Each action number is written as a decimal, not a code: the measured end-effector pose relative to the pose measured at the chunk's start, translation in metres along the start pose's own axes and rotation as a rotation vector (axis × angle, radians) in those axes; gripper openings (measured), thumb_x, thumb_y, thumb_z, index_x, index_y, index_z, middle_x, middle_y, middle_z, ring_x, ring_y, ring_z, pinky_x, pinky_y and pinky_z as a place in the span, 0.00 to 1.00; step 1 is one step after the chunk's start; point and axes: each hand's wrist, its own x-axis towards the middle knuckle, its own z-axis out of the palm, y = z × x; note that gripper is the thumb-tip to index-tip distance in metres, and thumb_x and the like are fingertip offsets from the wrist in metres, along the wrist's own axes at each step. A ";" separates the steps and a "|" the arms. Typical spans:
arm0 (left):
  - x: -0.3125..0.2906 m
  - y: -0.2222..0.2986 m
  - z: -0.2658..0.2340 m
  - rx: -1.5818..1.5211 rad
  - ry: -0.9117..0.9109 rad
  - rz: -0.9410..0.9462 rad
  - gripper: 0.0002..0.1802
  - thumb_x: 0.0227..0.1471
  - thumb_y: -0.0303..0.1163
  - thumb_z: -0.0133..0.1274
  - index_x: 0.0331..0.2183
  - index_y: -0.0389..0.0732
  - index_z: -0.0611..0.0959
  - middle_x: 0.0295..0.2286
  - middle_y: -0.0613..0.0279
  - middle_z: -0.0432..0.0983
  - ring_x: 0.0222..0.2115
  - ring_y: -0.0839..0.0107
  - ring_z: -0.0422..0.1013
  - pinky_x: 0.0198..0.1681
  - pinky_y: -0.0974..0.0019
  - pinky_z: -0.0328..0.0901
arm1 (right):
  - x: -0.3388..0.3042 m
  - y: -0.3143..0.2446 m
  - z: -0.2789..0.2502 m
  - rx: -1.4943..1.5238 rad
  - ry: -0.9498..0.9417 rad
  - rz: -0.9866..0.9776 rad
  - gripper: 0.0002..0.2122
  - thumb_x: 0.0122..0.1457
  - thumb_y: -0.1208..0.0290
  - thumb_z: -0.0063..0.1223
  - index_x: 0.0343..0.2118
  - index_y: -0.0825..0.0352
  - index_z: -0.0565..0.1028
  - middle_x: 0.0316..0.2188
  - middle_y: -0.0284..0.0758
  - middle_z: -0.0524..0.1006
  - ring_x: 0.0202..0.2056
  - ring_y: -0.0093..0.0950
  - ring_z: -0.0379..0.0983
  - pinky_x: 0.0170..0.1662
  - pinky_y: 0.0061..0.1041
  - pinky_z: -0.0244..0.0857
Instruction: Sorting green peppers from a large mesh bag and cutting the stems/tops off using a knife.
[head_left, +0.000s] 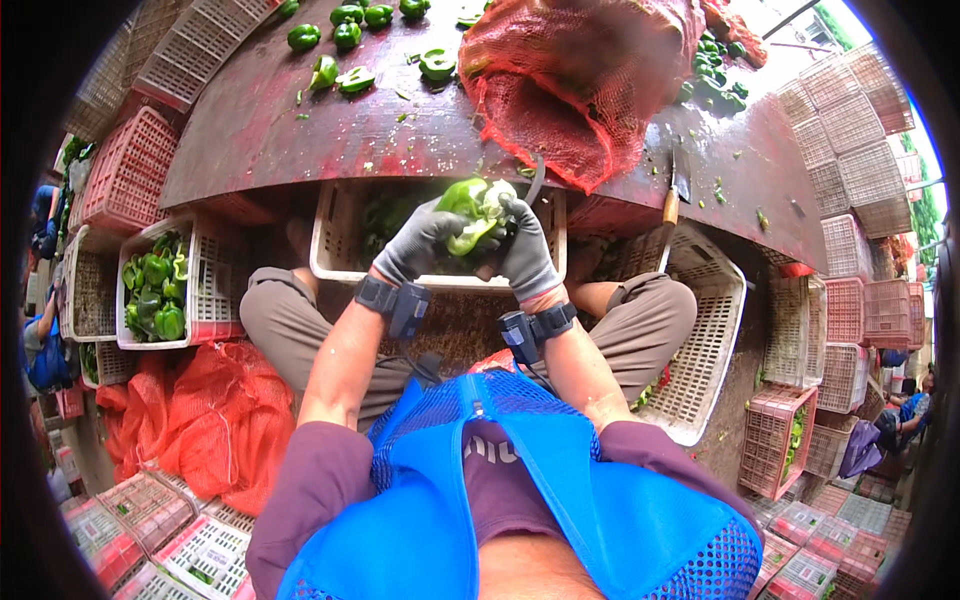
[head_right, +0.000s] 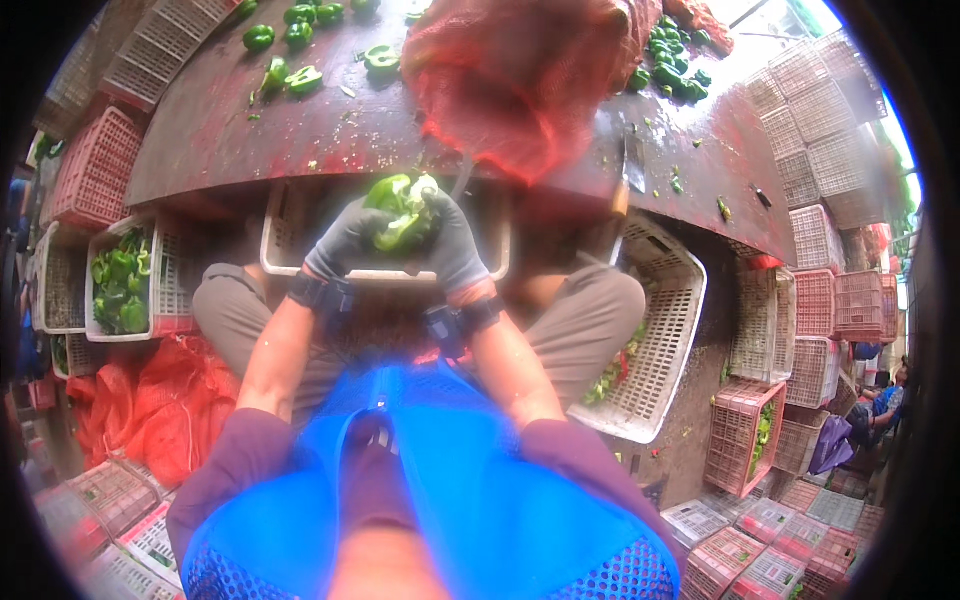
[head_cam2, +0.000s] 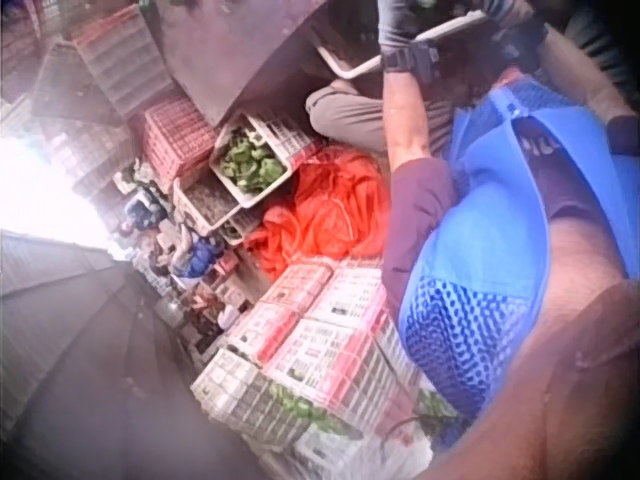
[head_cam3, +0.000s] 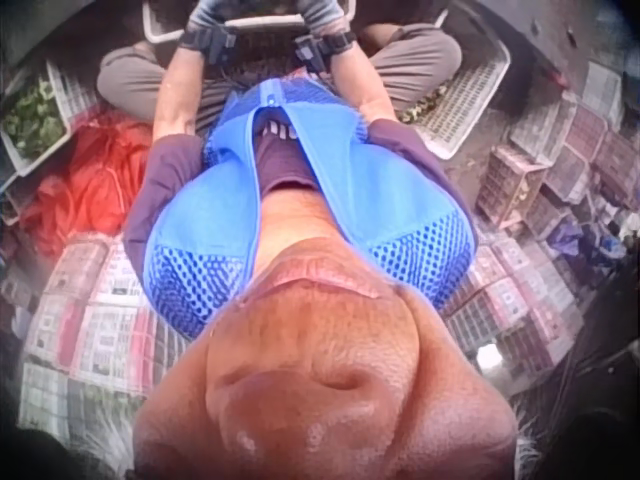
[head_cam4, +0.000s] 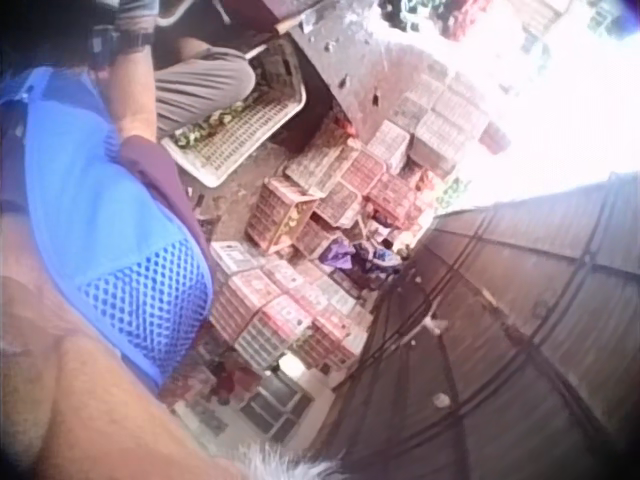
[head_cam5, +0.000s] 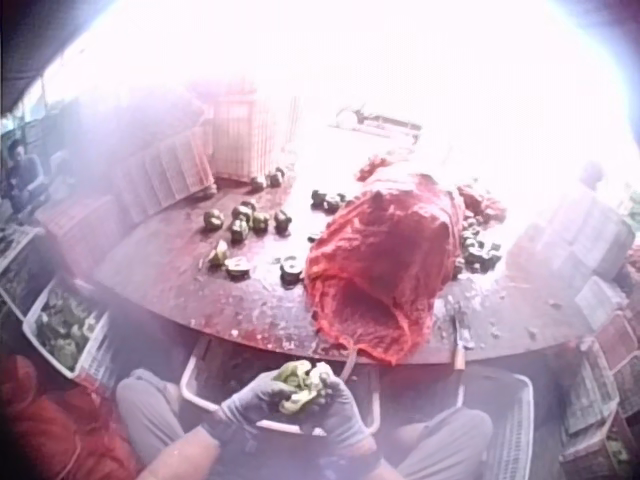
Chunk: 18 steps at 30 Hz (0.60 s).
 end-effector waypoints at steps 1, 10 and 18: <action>0.003 -0.004 0.000 0.169 0.039 0.089 0.26 0.46 0.24 0.52 0.50 0.33 0.76 0.43 0.55 0.78 0.39 0.66 0.77 0.44 0.65 0.72 | 0.002 0.000 0.004 -0.093 0.102 -0.184 0.05 0.58 0.72 0.55 0.37 0.65 0.74 0.20 0.24 0.72 0.20 0.16 0.66 0.22 0.19 0.62; 0.020 0.045 -0.039 1.689 0.394 -0.062 0.43 0.46 0.54 0.62 0.60 0.46 0.69 0.50 0.47 0.74 0.52 0.50 0.69 0.55 0.54 0.64 | -0.056 -0.228 -0.080 -1.721 0.845 -0.605 0.18 0.56 0.62 0.56 0.46 0.66 0.76 0.31 0.41 0.80 0.29 0.31 0.77 0.33 0.31 0.69; 0.211 0.132 -0.120 1.530 0.720 0.230 0.32 0.51 0.52 0.56 0.52 0.41 0.77 0.46 0.42 0.76 0.47 0.48 0.73 0.50 0.53 0.67 | -0.104 -0.295 -0.175 -2.166 1.079 -0.361 0.14 0.57 0.61 0.56 0.42 0.63 0.77 0.33 0.44 0.81 0.36 0.42 0.79 0.39 0.38 0.70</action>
